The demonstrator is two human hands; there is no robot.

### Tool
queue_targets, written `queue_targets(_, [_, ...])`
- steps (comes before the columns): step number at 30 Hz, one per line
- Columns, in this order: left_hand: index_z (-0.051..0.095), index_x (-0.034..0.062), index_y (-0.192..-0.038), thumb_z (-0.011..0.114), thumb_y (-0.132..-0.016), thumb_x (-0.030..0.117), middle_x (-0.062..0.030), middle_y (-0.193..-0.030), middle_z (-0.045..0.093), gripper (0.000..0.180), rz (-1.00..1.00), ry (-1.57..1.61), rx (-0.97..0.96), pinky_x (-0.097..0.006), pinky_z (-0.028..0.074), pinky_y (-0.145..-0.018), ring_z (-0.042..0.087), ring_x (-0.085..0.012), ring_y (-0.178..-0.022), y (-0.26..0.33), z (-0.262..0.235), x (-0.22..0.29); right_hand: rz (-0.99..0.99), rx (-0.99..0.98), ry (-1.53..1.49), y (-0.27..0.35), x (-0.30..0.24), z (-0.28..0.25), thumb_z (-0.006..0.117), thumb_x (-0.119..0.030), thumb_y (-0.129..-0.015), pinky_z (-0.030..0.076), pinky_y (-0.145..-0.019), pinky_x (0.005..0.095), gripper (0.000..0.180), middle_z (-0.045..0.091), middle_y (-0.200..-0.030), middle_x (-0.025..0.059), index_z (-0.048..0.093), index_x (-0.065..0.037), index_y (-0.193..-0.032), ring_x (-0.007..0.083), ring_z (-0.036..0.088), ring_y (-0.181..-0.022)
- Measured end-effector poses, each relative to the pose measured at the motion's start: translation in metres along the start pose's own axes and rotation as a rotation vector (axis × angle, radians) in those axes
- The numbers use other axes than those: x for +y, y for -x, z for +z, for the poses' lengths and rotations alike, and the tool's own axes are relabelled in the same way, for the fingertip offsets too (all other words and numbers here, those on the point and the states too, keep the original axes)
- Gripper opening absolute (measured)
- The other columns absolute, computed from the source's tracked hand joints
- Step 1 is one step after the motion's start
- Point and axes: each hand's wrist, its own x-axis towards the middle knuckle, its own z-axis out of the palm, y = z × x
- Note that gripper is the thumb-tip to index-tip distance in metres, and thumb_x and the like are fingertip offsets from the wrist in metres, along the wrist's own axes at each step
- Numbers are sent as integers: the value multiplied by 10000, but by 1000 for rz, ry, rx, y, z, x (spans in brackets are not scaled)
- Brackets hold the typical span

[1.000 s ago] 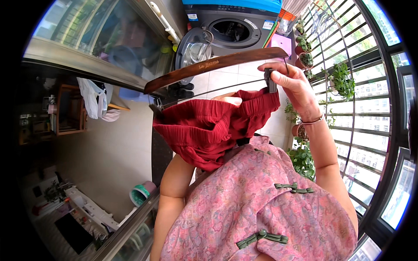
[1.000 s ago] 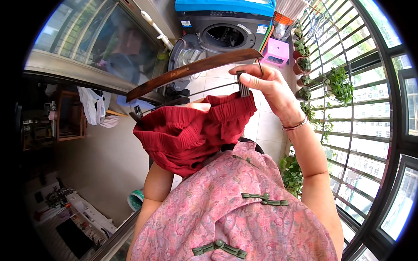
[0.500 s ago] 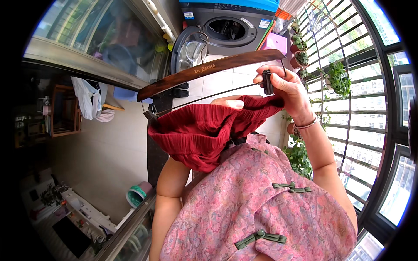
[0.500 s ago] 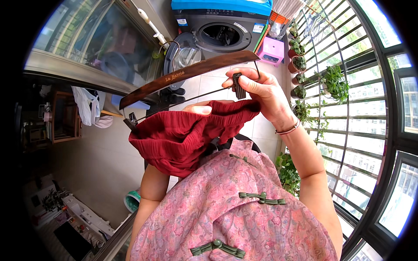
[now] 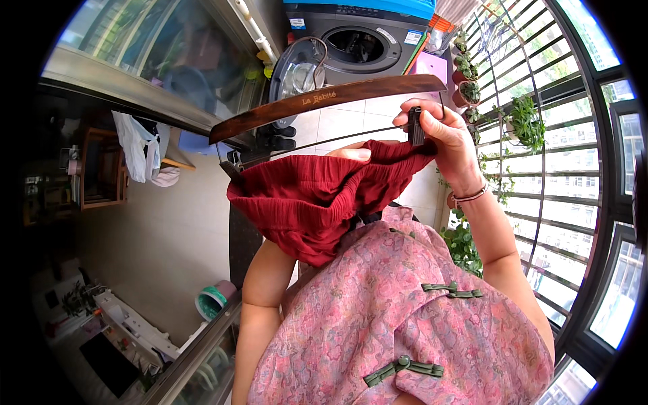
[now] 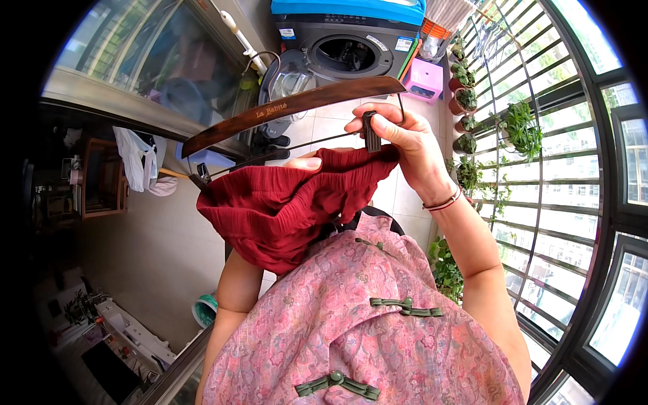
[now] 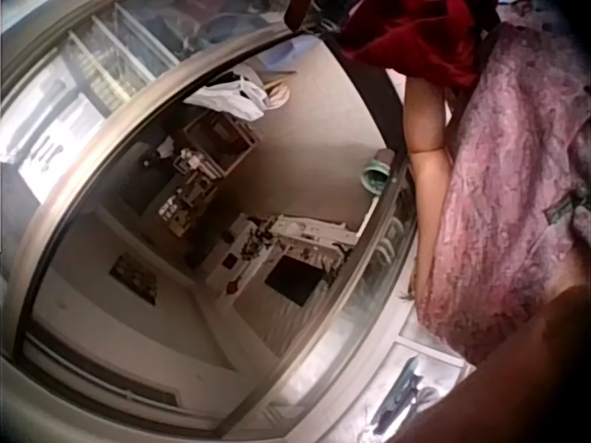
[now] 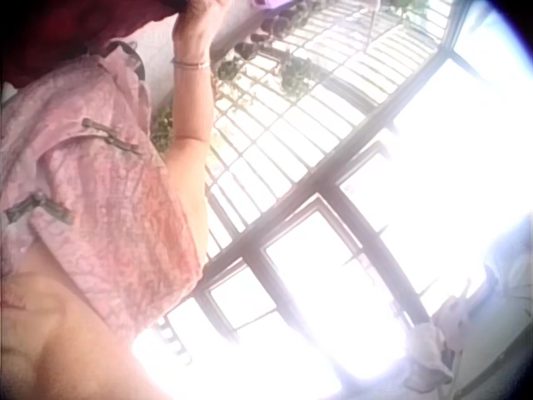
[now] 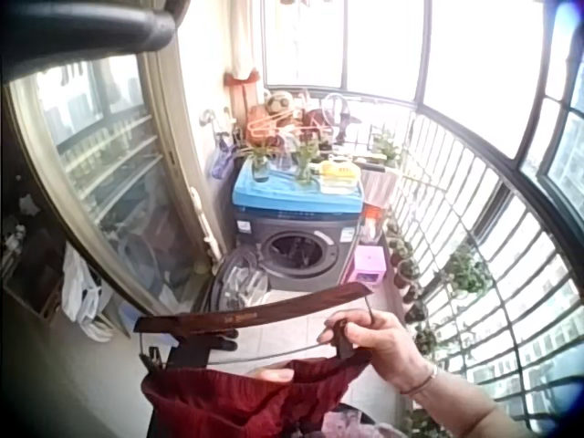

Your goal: The person removes various garments from a washing machine, places them on hangers, and hangs them on a drying rack. The items include a red garment, a black garment, and a beige garment. The person uses both wooden and plastic hangers to organize the laundry.

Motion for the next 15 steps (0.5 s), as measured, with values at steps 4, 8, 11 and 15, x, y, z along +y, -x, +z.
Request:
queue_targets(4, [333,53,-1480,503,-969,435,-229,-1380,495,661,-2,-2,-11,-400,388,-1091,512,-314,-1266,3,2,0,-13,8,-4,3,6,3,617,-209,-940,517,-886,304,318,697,-1036,111,617,1,-1179,153,650,-965])
queue_targets(8, [332,55,-1481,508,-969,424,-231,-1383,491,655,0,1,-20,-401,390,-1091,510,-316,-1268,6,1,-1,-21,-5,-45,6,11,8,613,-199,-942,513,-895,301,318,696,-1054,114,609,1,-1188,153,654,-960])
queue_targets(11, [331,57,-1482,512,-970,416,-233,-1386,488,651,8,16,-31,-403,390,-1090,509,-317,-1269,2,1,-2,-17,-34,-92,12,15,15,605,-197,-947,494,-924,294,331,691,-1081,110,597,3,-1210,154,647,-988])
queue_targets(15, [331,59,-1483,516,-970,405,-236,-1389,484,645,47,22,-56,-404,391,-1090,507,-319,-1271,4,-5,3,-84,-75,-66,17,24,24,623,-184,-931,458,-984,309,354,669,-1153,109,592,-12,-1239,156,611,-1070])
